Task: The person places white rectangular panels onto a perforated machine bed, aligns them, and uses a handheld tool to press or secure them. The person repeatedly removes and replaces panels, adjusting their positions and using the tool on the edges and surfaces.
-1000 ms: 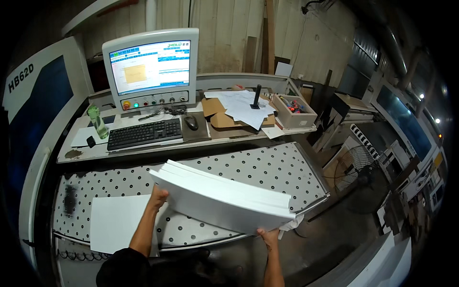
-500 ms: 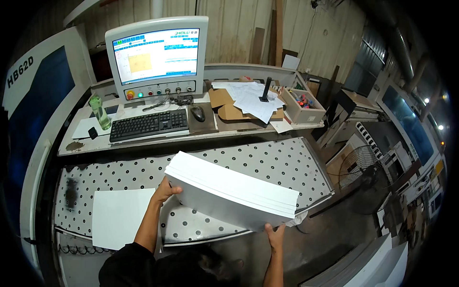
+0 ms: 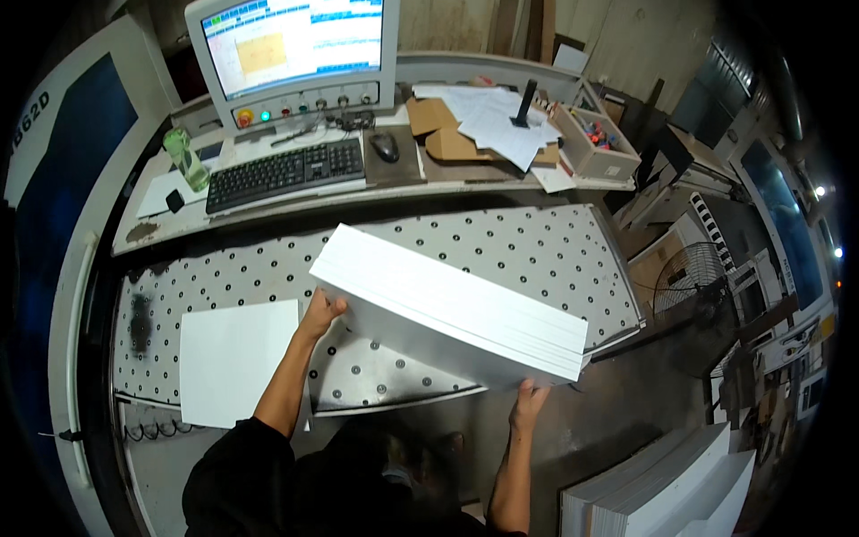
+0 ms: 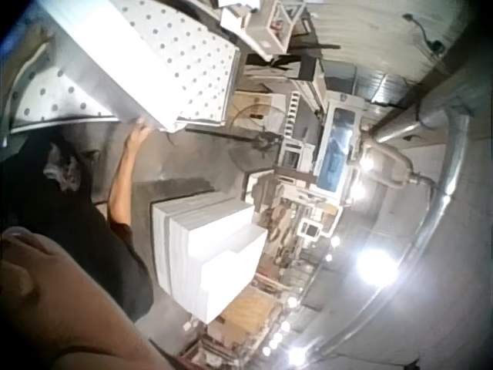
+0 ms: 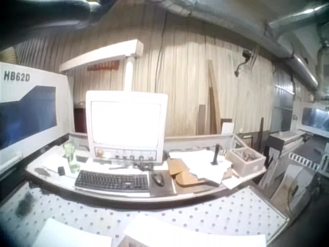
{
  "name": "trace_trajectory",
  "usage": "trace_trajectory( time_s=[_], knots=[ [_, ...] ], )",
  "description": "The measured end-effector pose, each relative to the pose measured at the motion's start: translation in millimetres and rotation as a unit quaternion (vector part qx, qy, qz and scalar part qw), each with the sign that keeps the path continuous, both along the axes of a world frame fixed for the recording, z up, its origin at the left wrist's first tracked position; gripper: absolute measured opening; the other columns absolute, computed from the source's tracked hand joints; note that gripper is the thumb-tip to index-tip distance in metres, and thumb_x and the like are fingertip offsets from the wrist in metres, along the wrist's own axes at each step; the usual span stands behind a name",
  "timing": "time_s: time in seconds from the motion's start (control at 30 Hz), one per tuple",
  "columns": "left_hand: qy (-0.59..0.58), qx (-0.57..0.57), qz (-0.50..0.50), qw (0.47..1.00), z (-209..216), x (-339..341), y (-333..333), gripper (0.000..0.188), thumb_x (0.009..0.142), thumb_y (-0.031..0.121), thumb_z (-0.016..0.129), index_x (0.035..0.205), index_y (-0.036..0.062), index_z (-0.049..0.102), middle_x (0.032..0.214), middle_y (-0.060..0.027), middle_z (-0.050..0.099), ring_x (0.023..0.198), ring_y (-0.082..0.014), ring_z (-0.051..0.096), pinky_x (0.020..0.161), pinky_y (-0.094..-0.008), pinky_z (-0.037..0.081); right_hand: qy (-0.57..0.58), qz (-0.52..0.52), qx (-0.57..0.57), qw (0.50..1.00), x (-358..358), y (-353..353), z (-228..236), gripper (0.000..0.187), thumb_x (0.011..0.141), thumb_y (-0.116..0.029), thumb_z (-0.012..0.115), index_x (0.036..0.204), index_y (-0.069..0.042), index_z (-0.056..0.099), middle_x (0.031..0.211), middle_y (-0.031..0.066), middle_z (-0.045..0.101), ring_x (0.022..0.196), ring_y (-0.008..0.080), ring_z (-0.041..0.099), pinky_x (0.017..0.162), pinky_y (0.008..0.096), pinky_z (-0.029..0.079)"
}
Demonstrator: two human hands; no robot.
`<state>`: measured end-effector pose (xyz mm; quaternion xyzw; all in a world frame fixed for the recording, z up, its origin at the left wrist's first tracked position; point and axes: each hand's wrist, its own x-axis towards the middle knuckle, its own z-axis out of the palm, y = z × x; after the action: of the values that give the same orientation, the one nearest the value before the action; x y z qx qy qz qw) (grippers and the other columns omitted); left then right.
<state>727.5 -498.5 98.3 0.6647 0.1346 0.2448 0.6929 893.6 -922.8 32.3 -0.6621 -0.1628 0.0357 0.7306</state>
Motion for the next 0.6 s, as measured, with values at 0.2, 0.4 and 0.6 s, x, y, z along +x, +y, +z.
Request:
trace_trajectory(
  time_s=[0.2, 0.4, 0.6],
  knots=[
    [-0.001, -0.020, -0.031, 0.999, 3, -3, 2, 0.117, 0.074, 0.073, 0.079, 0.151, -0.0044, 0.035, 0.143, -0.0114, 0.051, 0.134, -0.0221, 0.046, 0.111, -0.0371, 0.038, -0.043, 0.027, 0.076, 0.996, 0, 12, 10, 0.081, 0.101, -0.060, 0.054, 0.148, 0.003, 0.035, 0.150, 0.0163, 0.044, 0.138, 0.0263, 0.040, 0.117, 0.0422, 0.027],
    [0.046, 0.001, -0.011, 0.999, -25, -7, 9, 0.108, 0.076, 0.070, 0.080, 0.144, -0.0059, 0.045, 0.136, -0.0118, 0.057, 0.126, -0.0215, 0.053, 0.105, -0.0369, 0.043, -0.101, 0.008, -0.020, 0.995, 15, -28, -47, 0.062, 0.104, -0.054, 0.050, 0.132, 0.001, 0.056, 0.126, 0.0135, 0.059, 0.116, 0.0266, 0.053, 0.103, 0.0430, 0.039],
    [0.040, -0.030, -0.031, 0.998, -40, 8, 33, 0.103, 0.081, 0.070, 0.071, 0.147, -0.0053, 0.042, 0.144, -0.0147, 0.050, 0.133, -0.0269, 0.047, 0.111, -0.0429, 0.038, -0.202, -0.020, -0.157, 0.966, 38, 2, -107, 0.079, 0.087, -0.044, 0.076, 0.141, 0.004, 0.045, 0.133, 0.0213, 0.055, 0.122, 0.0327, 0.053, 0.102, 0.0462, 0.045]
  ],
)
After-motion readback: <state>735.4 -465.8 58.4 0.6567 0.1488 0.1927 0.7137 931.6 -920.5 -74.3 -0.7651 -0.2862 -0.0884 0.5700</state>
